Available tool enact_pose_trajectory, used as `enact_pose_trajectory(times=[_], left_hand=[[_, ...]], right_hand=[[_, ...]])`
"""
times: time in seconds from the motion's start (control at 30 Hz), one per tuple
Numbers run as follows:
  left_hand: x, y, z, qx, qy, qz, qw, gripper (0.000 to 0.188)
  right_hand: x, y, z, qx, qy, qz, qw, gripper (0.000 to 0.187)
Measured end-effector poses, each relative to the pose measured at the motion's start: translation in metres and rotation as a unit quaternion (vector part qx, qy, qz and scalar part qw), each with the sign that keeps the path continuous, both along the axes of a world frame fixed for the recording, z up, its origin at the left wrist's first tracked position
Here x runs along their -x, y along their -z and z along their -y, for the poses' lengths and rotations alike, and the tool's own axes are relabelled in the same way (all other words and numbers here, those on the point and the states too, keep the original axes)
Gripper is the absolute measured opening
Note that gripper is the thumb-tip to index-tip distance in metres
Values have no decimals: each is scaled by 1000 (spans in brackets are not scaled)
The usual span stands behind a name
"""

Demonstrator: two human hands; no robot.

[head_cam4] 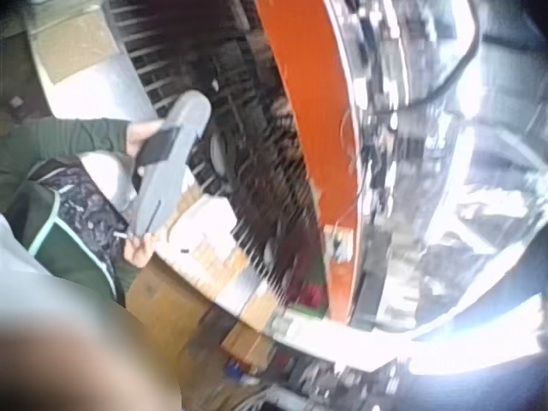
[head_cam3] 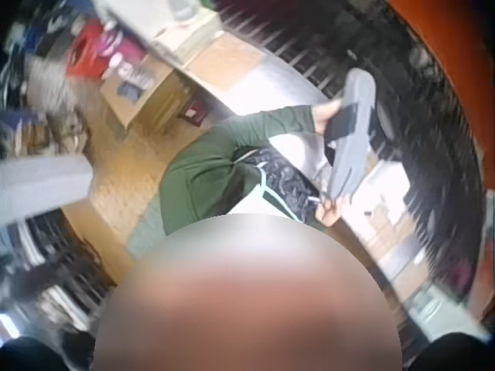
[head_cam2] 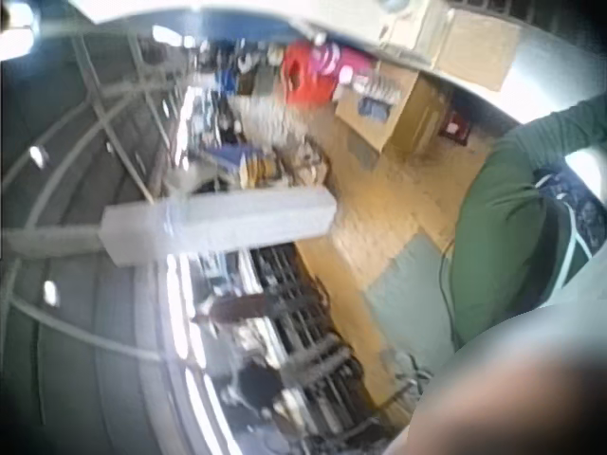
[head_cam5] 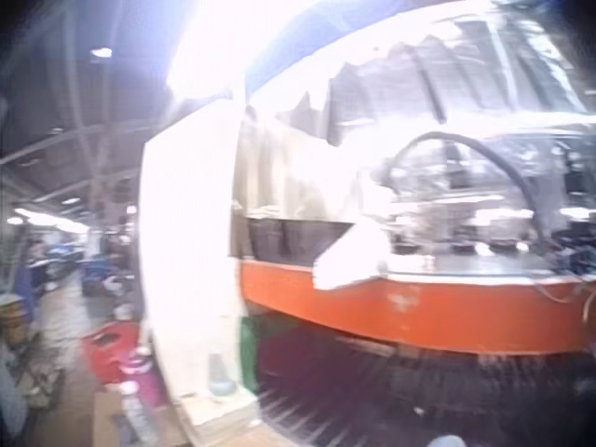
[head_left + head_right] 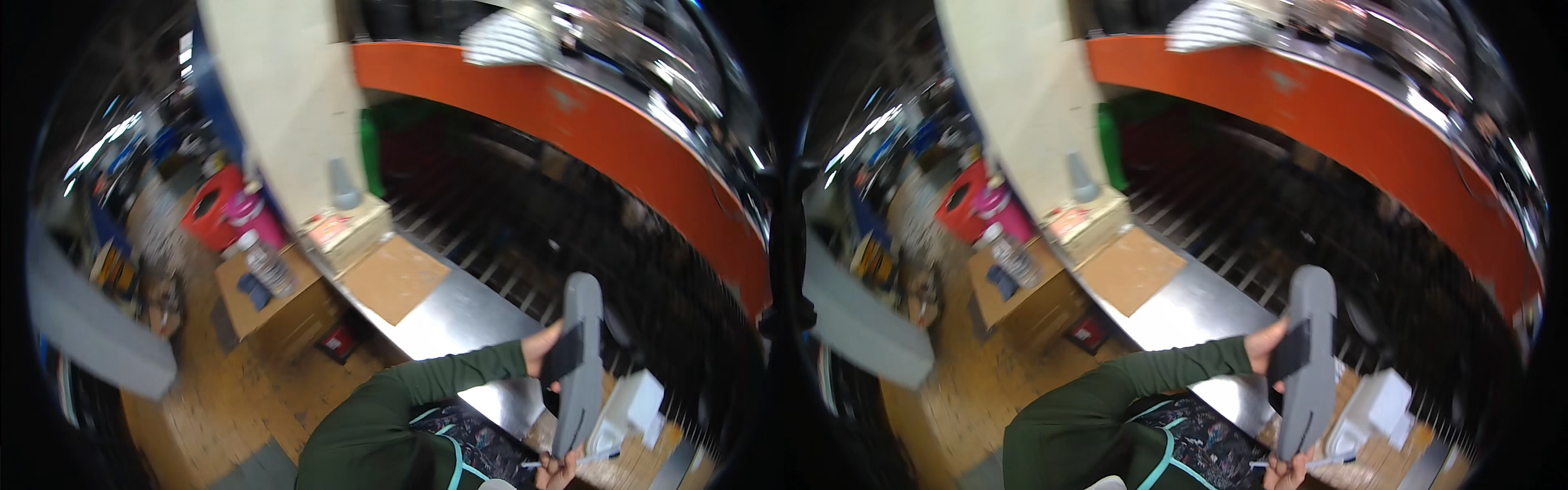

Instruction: The person paints the sole of a grey slipper with a white substance using a small brush. They repeatedly dip the brush into a white container and apply the substance to the slipper's sole, then place the slipper on a metal rack.

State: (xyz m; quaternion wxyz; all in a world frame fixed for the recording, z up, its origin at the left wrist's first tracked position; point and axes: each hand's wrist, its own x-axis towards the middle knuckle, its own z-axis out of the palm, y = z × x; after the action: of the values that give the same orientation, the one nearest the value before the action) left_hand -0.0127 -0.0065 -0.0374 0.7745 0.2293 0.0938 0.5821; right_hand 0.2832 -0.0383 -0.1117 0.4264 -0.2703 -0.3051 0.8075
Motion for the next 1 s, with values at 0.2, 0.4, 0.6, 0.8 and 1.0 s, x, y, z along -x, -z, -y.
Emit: enact_pose_trajectory(times=[0.2, 0.4, 0.6, 0.8, 1.0], left_hand=[[-3, -16, 22, -131, -286, -56, 948, 74], [-54, -20, 28, -95, -529, -221, 814, 55], [-32, -9, 38, 40, -550, -233, 801, 28], [-12, -7, 56, 21, -450, -232, 862, 32], [-16, 3, 56, -39, -418, -286, 861, 47]], right_hand=[[29, -35, -31, 64, -19, -46, 997, 14], [59, -40, -5, 44, -41, -143, 988, 40], [0, -37, -13, -171, 119, 202, 957, 32], [-74, -56, -38, -355, 287, 591, 665, 8], [-72, -64, -52, -455, 251, 734, 438, 5]])
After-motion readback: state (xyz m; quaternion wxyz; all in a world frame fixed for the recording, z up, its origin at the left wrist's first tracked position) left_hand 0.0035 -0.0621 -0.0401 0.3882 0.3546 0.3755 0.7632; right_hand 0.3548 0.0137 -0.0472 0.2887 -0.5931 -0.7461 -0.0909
